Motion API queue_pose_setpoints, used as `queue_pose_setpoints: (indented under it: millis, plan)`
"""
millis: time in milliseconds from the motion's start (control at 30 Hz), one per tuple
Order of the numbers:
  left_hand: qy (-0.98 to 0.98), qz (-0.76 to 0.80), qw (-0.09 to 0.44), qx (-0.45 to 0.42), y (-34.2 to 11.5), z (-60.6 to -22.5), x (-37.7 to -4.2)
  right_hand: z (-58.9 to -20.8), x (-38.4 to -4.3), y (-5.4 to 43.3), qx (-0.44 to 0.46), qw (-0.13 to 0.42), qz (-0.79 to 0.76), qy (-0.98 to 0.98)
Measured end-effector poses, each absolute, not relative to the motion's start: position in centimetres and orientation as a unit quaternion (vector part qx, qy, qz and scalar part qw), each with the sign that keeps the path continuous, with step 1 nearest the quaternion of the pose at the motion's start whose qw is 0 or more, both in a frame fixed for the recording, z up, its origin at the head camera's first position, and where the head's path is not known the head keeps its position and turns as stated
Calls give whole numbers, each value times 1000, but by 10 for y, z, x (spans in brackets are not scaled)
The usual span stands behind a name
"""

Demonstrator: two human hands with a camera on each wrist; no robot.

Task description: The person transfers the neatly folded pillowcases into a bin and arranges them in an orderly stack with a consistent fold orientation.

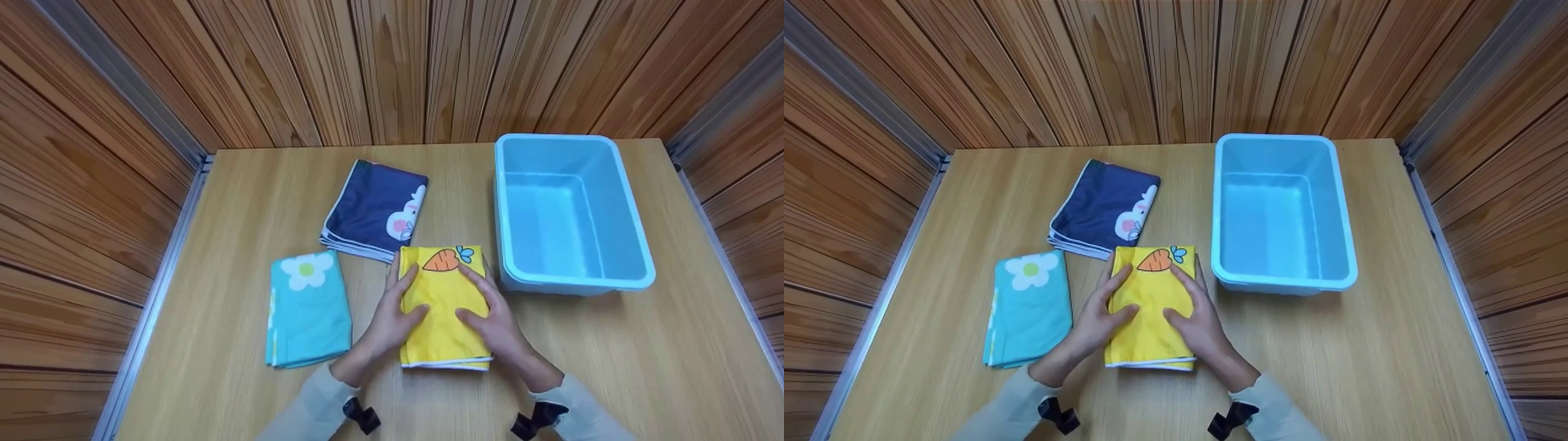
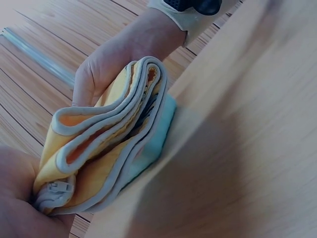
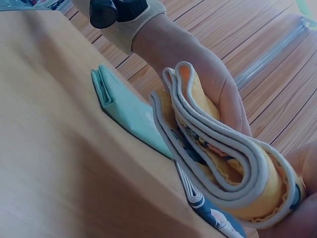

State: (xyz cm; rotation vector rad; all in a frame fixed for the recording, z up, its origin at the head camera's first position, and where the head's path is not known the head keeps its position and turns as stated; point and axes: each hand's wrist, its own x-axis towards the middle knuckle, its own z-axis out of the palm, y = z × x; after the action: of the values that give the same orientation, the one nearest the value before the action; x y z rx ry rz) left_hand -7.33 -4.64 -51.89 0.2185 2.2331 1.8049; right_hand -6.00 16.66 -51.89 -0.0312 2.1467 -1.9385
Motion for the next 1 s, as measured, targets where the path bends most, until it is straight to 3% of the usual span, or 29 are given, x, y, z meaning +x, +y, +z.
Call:
queue_pose_setpoints:
  millis: [1000]
  plan:
    - [761,630,131,85,-51,-489,-73,-488,-57,166,-2,144,-661,736]
